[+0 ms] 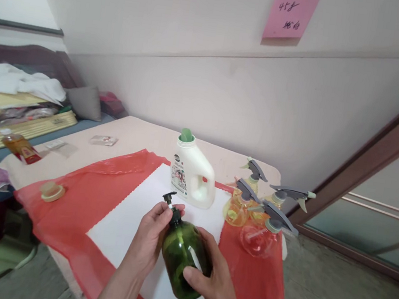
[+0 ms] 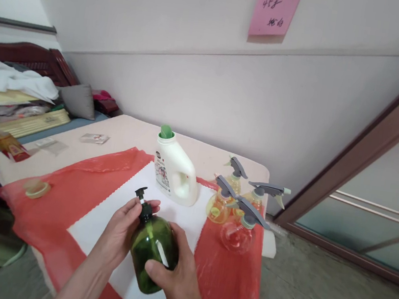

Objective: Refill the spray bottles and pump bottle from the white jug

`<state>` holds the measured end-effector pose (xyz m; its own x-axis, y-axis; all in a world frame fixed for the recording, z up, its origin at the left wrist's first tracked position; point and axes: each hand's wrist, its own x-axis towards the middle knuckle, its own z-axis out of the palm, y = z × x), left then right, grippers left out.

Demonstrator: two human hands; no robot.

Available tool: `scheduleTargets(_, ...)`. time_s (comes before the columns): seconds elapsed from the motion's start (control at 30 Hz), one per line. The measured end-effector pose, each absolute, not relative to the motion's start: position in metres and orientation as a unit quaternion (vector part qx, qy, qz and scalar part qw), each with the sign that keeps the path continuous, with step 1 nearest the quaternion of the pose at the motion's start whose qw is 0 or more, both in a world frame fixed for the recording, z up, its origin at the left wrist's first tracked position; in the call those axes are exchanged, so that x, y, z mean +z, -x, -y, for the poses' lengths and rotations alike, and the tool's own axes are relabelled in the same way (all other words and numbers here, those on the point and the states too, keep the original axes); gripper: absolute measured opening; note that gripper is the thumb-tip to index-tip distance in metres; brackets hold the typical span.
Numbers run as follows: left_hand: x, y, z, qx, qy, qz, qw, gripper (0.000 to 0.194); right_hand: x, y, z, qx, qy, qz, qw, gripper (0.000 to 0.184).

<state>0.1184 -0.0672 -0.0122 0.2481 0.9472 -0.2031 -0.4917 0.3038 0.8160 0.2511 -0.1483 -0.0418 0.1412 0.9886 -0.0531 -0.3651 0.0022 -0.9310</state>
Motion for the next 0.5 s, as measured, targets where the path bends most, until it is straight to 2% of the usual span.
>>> scheduleTargets(0.13, -0.0123, -0.1166, 0.0678, 0.468, -0.322, -0.328, 0.754, 0.028, -0.0394, -0.2495, 0.1521, 0.680, 0.351, 0.235, 0.600, 0.051)
scheduleTargets(0.2, -0.0098, -0.1170, 0.0698, 0.458, -0.318, -0.308, 0.771, 0.030, -0.0409, -0.2485, 0.1535, 0.715, 0.325, 0.191, 0.589, 0.050)
scheduleTargets(0.3, -0.0065, -0.1178, 0.0717, 0.455, -0.327, -0.312, 0.767, 0.032, -0.0462, -0.2487, 0.1524, 0.684, 0.333, 0.233, 0.606, 0.049)
scheduleTargets(0.43, -0.0093, -0.1169, 0.0697, 0.471, -0.367, -0.348, 0.722, 0.027, -0.0487, -0.2486, 0.1493, 0.585, 0.404, 0.345, 0.612, 0.060)
scheduleTargets(0.5, -0.0130, -0.1160, 0.0679, 0.465, -0.358, -0.344, 0.733, 0.024, -0.0475, -0.2465, 0.1495, 0.604, 0.388, 0.323, 0.617, 0.058)
